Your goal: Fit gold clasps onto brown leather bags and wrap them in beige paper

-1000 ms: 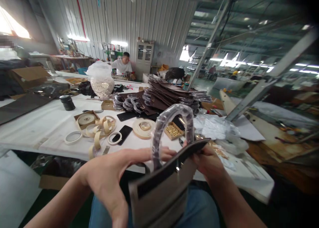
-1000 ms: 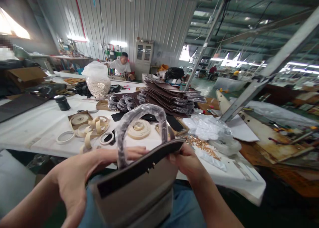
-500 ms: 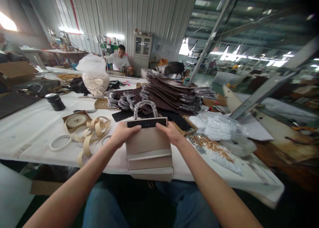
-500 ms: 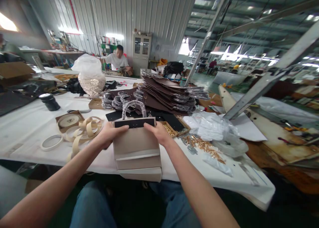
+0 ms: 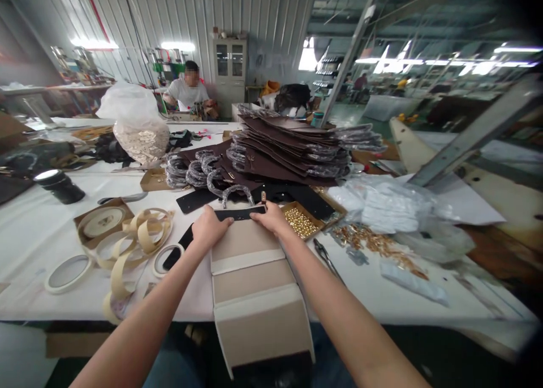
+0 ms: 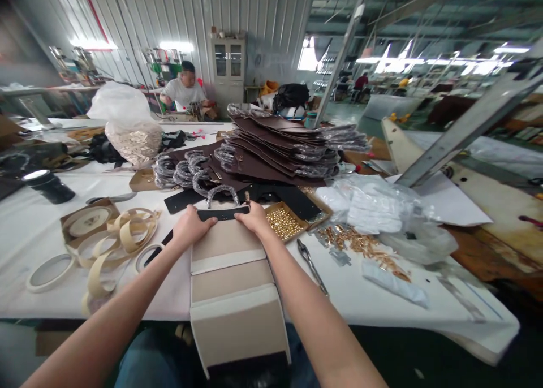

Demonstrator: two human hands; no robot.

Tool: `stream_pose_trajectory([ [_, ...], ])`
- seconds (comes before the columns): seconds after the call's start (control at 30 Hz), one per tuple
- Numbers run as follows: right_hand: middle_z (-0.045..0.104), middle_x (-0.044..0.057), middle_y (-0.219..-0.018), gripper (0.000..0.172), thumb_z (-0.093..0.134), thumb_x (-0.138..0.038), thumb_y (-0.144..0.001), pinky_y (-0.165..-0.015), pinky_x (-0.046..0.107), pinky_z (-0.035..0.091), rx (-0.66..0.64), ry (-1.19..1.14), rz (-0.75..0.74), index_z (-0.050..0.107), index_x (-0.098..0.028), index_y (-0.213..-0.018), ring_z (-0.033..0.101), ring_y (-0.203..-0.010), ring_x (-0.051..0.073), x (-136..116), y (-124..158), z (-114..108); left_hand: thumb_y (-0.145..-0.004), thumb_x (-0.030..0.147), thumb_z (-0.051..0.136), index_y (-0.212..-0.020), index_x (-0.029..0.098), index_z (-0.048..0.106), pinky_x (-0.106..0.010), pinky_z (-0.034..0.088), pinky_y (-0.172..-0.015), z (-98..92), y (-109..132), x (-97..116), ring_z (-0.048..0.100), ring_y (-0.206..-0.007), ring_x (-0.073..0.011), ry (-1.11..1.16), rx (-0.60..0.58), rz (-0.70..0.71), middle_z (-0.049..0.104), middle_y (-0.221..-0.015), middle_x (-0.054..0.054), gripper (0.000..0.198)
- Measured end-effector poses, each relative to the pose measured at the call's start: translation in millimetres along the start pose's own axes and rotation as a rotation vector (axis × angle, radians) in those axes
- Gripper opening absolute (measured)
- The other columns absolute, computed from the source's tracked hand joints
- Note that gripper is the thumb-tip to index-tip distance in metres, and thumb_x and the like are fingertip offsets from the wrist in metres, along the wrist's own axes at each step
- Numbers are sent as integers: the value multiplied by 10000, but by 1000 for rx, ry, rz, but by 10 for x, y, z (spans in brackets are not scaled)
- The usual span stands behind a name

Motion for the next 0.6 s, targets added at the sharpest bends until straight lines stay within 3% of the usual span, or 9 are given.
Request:
stream_pose_trajectory([
  [0.17, 810, 30, -982, 356, 929, -335, -707, -837, 329, 548, -48, 159, -25, 763, -228, -1004, 727, -887, 239, -90, 344, -50, -1041, 778, 521, -1395, 190, 663, -527, 565, -984, -45, 307, 60, 768, -1185, -464, -179, -42, 99, 704, -1356, -271, 701],
  [0.3, 806, 64, -1083, 352, 902, -292, -735, -935, 362, 570, -35, 214, -60, 751, -220, -1045, 734, -970, 255, -154, 640, 3, -1033, 786, 528, -1388, 203, 687, -524, 565, -962, -86, 512, -53, 761, -1127, -447, -243, -63, 134, 684, -1325, -249, 701],
  [0.43, 753, 130, -1408, 765, 904, -207, -701, -1129, 408, 547, 31, 92, 10, 674, -204, -1431, 719, -1268, 297, -102, 698, 89, -972, 803, 644, -1300, 197, 699, -576, 520, -1067, -120, 506, -103, 657, -1315, -493, -246, 4, 186, 643, -1409, -257, 692],
  [0.5, 732, 133, -1455, 948, 916, -199, -685, -1128, 416, 560, 21, 3, 83, 580, -217, -1571, 730, -1268, 294, -29, 683, 128, -955, 708, 731, -1288, 212, 674, -573, 492, -1120, -88, 466, -93, 614, -1387, -471, -177, -1, 184, 646, -1429, -234, 601],
  [0.6, 754, 114, -1399, 1017, 952, -246, -679, -1108, 430, 585, 22, -115, 158, 539, -216, -1608, 753, -1195, 285, 66, 692, 124, -980, 522, 745, -1311, 245, 636, -524, 497, -1121, 22, 440, -52, 684, -1300, -385, -26, -58, 141, 669, -1413, -180, 445],
])
Point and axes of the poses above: each hand's wrist, its own y-axis away from the middle knuckle, its own z-axis out of the palm, x = y × z, the point moved 6 cm from there along -y, towards the middle knuckle
